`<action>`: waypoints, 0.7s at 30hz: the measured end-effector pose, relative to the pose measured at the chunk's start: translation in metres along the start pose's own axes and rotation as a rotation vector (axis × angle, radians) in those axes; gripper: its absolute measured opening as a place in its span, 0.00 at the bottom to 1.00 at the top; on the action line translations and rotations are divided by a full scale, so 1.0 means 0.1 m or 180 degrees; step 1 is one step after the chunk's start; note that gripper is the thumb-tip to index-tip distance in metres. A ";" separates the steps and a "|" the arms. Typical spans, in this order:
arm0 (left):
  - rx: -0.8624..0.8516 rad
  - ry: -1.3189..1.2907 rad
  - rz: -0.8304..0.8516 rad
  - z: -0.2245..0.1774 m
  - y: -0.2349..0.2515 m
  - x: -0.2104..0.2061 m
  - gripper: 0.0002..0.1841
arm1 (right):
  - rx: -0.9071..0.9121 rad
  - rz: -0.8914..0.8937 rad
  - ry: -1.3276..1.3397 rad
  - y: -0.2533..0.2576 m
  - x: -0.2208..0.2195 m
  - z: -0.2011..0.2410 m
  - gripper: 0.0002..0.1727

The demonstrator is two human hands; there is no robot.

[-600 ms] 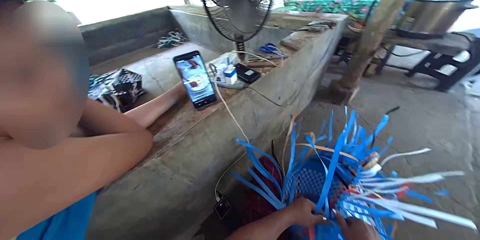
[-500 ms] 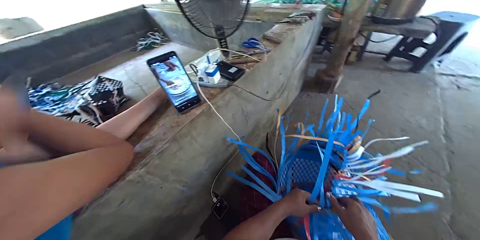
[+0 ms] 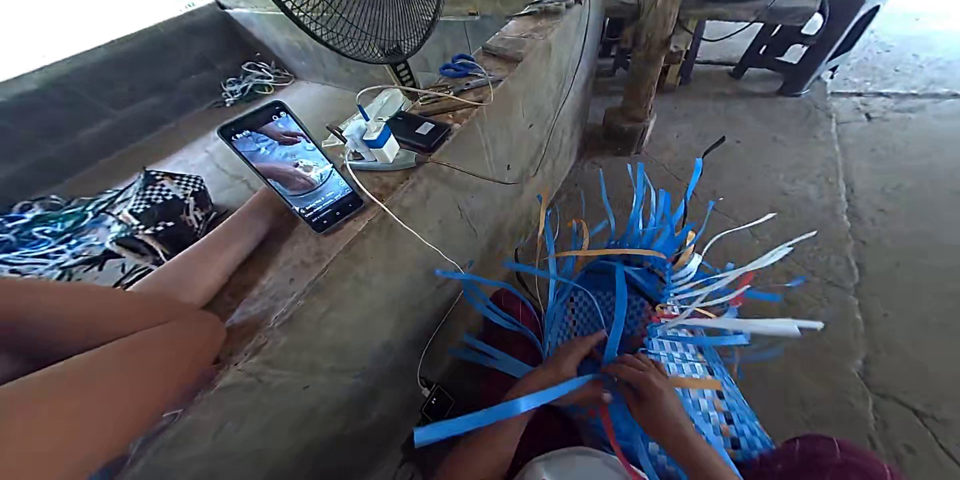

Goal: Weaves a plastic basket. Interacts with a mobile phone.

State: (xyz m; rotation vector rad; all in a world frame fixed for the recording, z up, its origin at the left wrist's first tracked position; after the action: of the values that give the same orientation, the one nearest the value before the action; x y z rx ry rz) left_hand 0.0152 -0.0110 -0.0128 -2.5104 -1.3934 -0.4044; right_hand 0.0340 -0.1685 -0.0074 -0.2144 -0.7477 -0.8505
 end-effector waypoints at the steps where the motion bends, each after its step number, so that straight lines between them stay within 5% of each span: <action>1: -0.0090 0.0021 -0.0045 -0.09 -0.12 0.13 0.45 | -0.0055 0.0080 -0.0008 0.01 0.01 0.00 0.14; 6: -0.0594 -0.0380 -0.1376 -0.83 -0.97 1.26 0.40 | -0.0242 0.0569 -0.0221 0.12 0.00 0.05 0.13; 9: -0.0980 0.0588 -0.2725 -1.42 -1.60 1.93 0.27 | -0.0379 0.0729 -0.0326 0.15 -0.04 0.08 0.13; 14: 0.0013 0.2340 -0.4783 -2.04 -2.24 2.66 0.24 | -0.0359 0.0841 -0.0449 0.16 0.01 0.19 0.11; 18: 0.0457 0.1587 -0.4962 -1.86 -2.33 3.16 0.41 | -0.0410 0.1133 -0.0557 0.22 -0.04 0.12 0.15; 21: 0.0415 0.0545 -0.4783 -1.66 -2.26 3.35 0.44 | -0.0463 0.1182 -0.0598 0.21 -0.07 0.06 0.16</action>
State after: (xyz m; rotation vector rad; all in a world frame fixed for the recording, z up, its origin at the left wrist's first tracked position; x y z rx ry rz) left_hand -0.0286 0.3129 0.2770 -0.8392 -2.7811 -0.6612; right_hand 0.0438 -0.1474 -0.0053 -0.5514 -0.7903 -0.5346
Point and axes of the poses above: each hand's wrist, its own y-axis towards the middle knuckle, its own x-axis out of the back of the hand, z = x × y, the point moved 5 cm from there along y, towards the middle knuckle, and after that the axes turned 10 degrees about z, right-handed, at the moved point
